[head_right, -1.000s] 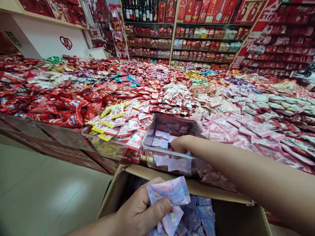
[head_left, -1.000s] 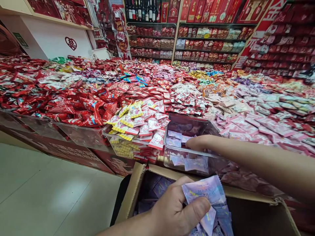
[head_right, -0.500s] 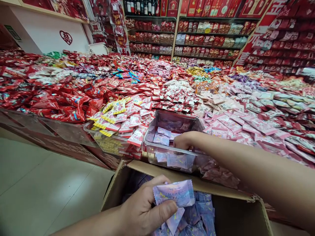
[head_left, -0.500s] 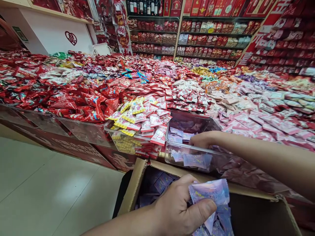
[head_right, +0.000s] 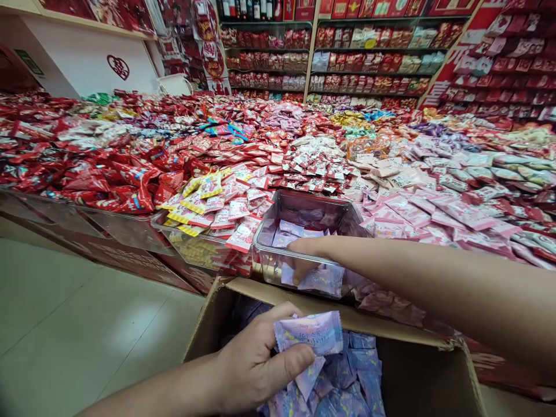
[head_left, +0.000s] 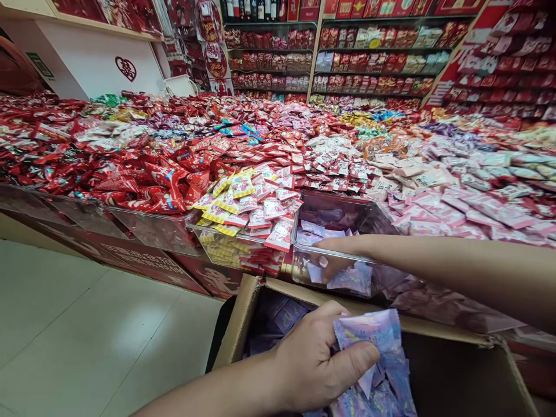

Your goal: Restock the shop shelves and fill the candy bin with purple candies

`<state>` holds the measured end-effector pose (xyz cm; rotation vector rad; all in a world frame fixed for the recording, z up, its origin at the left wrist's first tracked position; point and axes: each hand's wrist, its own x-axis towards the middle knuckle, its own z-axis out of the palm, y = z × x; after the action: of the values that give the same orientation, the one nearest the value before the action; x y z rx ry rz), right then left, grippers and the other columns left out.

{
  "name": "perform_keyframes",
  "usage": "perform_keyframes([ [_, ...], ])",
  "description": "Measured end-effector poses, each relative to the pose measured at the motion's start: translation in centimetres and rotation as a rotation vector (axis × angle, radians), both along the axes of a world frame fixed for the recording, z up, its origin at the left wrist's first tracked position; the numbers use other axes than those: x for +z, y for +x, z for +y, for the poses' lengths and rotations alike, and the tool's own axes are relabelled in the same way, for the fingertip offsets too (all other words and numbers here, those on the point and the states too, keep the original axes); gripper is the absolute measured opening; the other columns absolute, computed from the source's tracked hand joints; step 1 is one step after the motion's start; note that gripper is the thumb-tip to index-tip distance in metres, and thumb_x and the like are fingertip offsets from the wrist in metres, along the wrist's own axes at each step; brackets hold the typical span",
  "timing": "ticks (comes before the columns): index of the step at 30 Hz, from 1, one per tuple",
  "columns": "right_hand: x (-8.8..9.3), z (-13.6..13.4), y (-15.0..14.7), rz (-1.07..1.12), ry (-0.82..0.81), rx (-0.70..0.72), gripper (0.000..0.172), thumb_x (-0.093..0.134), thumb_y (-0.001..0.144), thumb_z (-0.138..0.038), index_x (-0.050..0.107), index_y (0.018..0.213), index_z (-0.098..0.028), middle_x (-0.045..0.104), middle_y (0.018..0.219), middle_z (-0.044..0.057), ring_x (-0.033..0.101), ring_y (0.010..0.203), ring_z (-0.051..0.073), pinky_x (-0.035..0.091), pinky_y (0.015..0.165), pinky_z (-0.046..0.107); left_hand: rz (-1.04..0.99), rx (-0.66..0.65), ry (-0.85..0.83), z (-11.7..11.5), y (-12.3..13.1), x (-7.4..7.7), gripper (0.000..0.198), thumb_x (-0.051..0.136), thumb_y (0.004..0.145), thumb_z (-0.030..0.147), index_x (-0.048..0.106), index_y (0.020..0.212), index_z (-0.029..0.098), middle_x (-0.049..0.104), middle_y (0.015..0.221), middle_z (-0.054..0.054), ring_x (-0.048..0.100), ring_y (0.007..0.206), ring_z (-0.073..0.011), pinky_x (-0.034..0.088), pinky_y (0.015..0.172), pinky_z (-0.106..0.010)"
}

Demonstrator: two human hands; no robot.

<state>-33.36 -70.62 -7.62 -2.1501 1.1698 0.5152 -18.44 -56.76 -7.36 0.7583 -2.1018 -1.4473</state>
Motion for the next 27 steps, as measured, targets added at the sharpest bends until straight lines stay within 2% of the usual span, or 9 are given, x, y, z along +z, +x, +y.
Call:
perform_keyframes([
  [4,0.0,0.1,-0.5,-0.044,0.024,-0.086,0.030,0.073,0.057,-0.037,0.056,0.070,-0.016,0.047,0.052,-0.004,0.041,0.045,0.009,0.028,0.041,0.020,-0.007,-0.011,-0.018,0.0,0.0,0.0,0.031,0.038,0.089,0.038,0.056,0.079,0.014,0.047,0.084,-0.002,0.048,0.076,-0.0115,0.040,0.068,-0.019],
  [8,0.0,-0.5,-1.2,-0.163,0.063,-0.176,0.035,0.070,0.060,-0.023,0.054,0.089,-0.016,0.054,0.065,-0.004,0.046,0.052,0.008,0.031,0.044,0.018,-0.027,-0.014,-0.046,0.1,-0.1,-0.1,0.030,0.038,0.089,0.036,0.053,0.076,0.014,0.046,0.080,-0.001,0.046,0.073,-0.0107,0.039,0.068,-0.019],
  [12,-0.6,-1.5,-1.9,-0.256,0.071,-0.274,0.021,0.069,0.056,-0.016,0.054,0.071,-0.015,0.051,0.056,-0.006,0.043,0.052,0.007,0.031,0.046,0.017,-0.013,-0.010,-0.036,0.1,-0.1,-0.2,0.029,0.038,0.089,0.036,0.052,0.076,0.015,0.045,0.081,-0.001,0.046,0.074,-0.0104,0.038,0.068,-0.019],
  [15,-0.9,-1.7,-2.2,-0.334,0.087,-0.380,0.022,0.068,0.055,-0.018,0.054,0.071,-0.016,0.053,0.057,-0.006,0.045,0.052,0.007,0.035,0.048,0.018,-0.013,-0.014,-0.035,0.1,-0.1,-0.3,0.029,0.038,0.089,0.037,0.051,0.076,0.015,0.046,0.082,-0.001,0.046,0.075,-0.0103,0.038,0.069,-0.019],
  [18,-0.9,-1.3,-2.0,-0.379,0.172,-0.441,0.027,0.070,0.054,-0.026,0.055,0.074,-0.017,0.057,0.059,-0.005,0.049,0.051,0.008,0.039,0.050,0.019,-0.027,-0.009,-0.038,0.1,0.0,-0.2,0.029,0.038,0.089,0.037,0.050,0.075,0.015,0.045,0.081,0.000,0.046,0.074,-0.0099,0.038,0.069,-0.019],
  [23,-1.1,-0.9,-1.8,-0.366,0.324,-0.441,0.038,0.079,0.043,-0.032,0.057,0.070,-0.017,0.052,0.049,-0.007,0.044,0.044,0.007,0.036,0.043,0.019,-0.026,-0.001,-0.012,0.1,0.0,-0.2,0.028,0.038,0.089,0.038,0.050,0.076,0.015,0.044,0.079,0.000,0.045,0.072,-0.0097,0.038,0.066,-0.019],
  [27,-1.0,-0.6,-1.9,-0.385,0.403,-0.422,0.036,0.079,0.045,-0.032,0.062,0.072,-0.017,0.058,0.059,-0.004,0.048,0.050,0.008,0.039,0.046,0.020,-0.017,0.004,-0.032,0.1,0.1,-0.3,0.027,0.039,0.088,0.037,0.048,0.075,0.016,0.044,0.078,0.001,0.044,0.071,-0.0089,0.037,0.065,-0.018],
])
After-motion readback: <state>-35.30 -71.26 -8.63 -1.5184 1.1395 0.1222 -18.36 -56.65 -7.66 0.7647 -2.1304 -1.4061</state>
